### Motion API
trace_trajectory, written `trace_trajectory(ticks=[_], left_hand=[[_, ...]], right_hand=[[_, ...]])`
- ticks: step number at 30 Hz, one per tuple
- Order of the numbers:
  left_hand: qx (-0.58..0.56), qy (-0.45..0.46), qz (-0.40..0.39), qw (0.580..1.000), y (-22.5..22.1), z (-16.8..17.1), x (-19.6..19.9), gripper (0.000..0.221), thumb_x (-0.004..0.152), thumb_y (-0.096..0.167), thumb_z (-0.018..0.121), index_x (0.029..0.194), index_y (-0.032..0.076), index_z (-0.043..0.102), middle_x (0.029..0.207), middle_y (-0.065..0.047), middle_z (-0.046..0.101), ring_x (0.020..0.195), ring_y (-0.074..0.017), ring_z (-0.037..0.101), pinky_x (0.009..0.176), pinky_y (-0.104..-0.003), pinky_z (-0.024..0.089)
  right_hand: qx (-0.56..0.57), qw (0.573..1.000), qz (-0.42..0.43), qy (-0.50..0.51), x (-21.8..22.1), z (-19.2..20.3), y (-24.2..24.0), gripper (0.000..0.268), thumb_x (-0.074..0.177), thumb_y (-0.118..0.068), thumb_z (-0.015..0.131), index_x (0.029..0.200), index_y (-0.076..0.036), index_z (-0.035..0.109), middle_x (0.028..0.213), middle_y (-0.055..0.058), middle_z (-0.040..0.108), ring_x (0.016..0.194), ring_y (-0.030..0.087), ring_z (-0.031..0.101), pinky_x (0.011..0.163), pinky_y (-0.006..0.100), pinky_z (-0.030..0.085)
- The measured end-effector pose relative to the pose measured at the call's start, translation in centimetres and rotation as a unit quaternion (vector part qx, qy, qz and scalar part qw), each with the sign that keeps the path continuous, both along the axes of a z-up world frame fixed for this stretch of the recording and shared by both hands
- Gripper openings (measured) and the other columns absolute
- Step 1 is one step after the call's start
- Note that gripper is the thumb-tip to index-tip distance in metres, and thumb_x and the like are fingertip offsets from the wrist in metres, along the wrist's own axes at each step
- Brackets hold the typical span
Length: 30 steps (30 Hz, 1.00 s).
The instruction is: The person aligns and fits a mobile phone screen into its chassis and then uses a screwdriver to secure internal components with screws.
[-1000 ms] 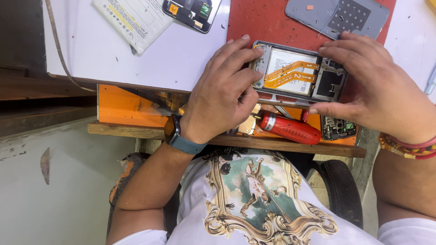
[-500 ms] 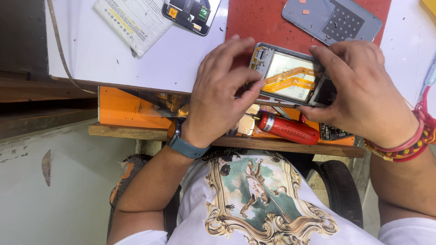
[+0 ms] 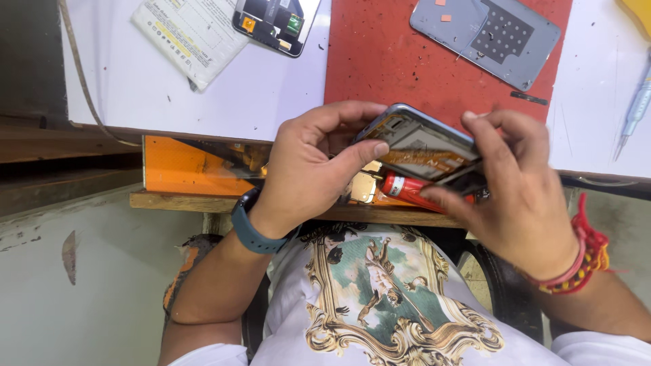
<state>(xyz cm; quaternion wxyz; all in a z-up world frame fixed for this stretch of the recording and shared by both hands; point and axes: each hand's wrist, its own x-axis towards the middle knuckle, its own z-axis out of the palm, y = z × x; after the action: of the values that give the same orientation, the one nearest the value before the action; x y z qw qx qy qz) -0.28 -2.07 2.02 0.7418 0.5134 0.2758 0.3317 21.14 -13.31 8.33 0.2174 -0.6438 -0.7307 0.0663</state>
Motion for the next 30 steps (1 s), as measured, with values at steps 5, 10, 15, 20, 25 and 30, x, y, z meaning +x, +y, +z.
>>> trace_trajectory(ticks=[5,10,15,20,25,30], left_hand=[[-0.055,-0.03,-0.06,0.996,-0.2,0.9,-0.7,0.041,0.093,-0.006,0.074,0.132,-0.006,0.062,0.119,-0.013,0.074,0.109,-0.0143,0.072,0.099,-0.029,0.062],[-0.077,-0.015,-0.187,0.979,-1.3,1.6,0.2,0.044,0.092,-0.004,0.074,0.133,-0.005,0.059,0.119,-0.009,0.07,0.108,-0.0128,0.07,0.096,-0.029,0.061],[-0.048,0.049,-0.168,0.983,-2.2,2.0,0.6,0.045,0.089,0.001,0.077,0.131,-0.002,0.061,0.11,-0.009,0.073,0.101,-0.0117,0.072,0.089,-0.028,0.062],[-0.039,0.049,-0.145,0.987,-3.5,1.5,1.9,0.042,0.091,0.007,0.077,0.129,-0.001,0.063,0.11,-0.008,0.077,0.101,-0.0098,0.073,0.088,-0.026,0.062],[-0.078,0.049,-0.181,0.979,-3.7,0.7,2.7,0.03,0.096,0.014,0.074,0.119,-0.004,0.069,0.106,-0.009,0.078,0.095,-0.0092,0.074,0.083,-0.025,0.062],[-0.085,0.03,-0.243,0.966,-3.2,0.5,2.2,0.034,0.1,0.018,0.068,0.127,-0.002,0.071,0.104,-0.005,0.078,0.09,-0.0046,0.067,0.079,-0.023,0.057]], right_hand=[[-0.098,0.983,0.013,0.153,0.7,-0.3,-1.8,0.058,0.083,-0.019,0.081,0.131,0.005,0.059,0.121,0.019,0.067,0.103,0.029,0.07,0.086,0.036,0.056],[-0.138,0.941,-0.017,0.308,0.9,-2.0,-2.3,0.029,0.092,-0.013,0.073,0.116,0.002,0.072,0.106,0.012,0.076,0.089,0.017,0.073,0.078,0.027,0.055],[-0.133,0.92,-0.039,0.366,1.1,-3.4,-3.1,0.02,0.095,-0.011,0.072,0.109,0.002,0.076,0.097,0.01,0.077,0.083,0.013,0.07,0.074,0.024,0.054],[-0.157,0.86,-0.165,0.456,1.6,-5.0,-5.1,0.02,0.095,-0.009,0.071,0.109,0.004,0.076,0.094,0.01,0.075,0.072,0.011,0.065,0.062,0.022,0.051],[-0.112,0.855,-0.167,0.479,2.1,-5.9,-6.7,0.018,0.098,-0.008,0.071,0.109,0.005,0.075,0.097,0.011,0.073,0.08,0.011,0.065,0.07,0.022,0.051],[-0.09,0.866,-0.146,0.469,2.4,-6.0,-7.0,0.018,0.097,-0.008,0.072,0.108,0.006,0.075,0.098,0.012,0.074,0.082,0.013,0.065,0.072,0.023,0.051]])
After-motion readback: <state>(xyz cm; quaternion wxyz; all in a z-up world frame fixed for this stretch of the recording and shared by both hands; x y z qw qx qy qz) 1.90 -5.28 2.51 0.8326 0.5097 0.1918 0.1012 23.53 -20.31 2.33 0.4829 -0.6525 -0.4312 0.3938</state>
